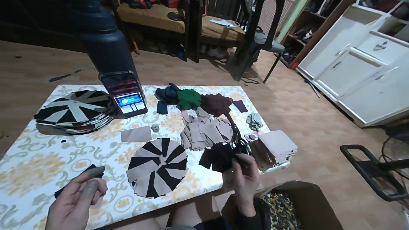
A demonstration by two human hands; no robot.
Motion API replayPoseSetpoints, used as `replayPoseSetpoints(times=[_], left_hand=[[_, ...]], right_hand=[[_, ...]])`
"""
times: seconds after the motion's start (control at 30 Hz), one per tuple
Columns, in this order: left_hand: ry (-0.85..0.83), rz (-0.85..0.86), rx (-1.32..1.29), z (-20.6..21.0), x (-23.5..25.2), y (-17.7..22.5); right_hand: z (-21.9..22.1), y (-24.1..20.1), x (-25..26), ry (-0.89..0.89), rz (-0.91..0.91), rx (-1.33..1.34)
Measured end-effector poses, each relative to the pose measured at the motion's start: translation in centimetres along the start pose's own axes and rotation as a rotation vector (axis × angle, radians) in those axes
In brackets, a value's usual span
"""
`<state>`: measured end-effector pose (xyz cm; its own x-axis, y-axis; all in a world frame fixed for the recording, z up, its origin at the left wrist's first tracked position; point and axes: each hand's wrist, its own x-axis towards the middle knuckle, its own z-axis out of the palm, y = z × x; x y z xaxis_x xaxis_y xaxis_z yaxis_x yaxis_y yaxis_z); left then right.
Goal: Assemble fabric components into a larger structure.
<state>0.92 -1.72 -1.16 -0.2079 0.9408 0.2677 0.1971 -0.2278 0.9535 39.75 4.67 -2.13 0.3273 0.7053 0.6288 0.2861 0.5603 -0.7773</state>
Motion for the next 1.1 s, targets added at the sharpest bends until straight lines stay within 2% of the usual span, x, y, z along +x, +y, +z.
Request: replayPoseSetpoints(times=[0.17,0.37,0.57,0.9,1.1], left_hand=[[0.006,-0.005,0.021,0.3,-0.1,0.2],[0.005,0.005,0.038,0.2,-0.1,0.1],[0.033,-0.018,0.055,0.4,-0.2,0.3],[0.095,0.017,0.104,0.6,-0.1,-0.2],[0.071,0.057,0.106,0.5,0.0,-0.2]], right_hand=[[-1.6,-0.8,1.2,0.303,0.153,0.143],[-3.3,-0.8,1.6,0.381,0.207,0.120],[-3.1,-0.9,1.0,0.331,0.210,0.135],[-1.1,-1.9,0.1,0.144,0.149,0.182],[-0.7,-2.1,-0.2,0.083,0.121,0.170]])
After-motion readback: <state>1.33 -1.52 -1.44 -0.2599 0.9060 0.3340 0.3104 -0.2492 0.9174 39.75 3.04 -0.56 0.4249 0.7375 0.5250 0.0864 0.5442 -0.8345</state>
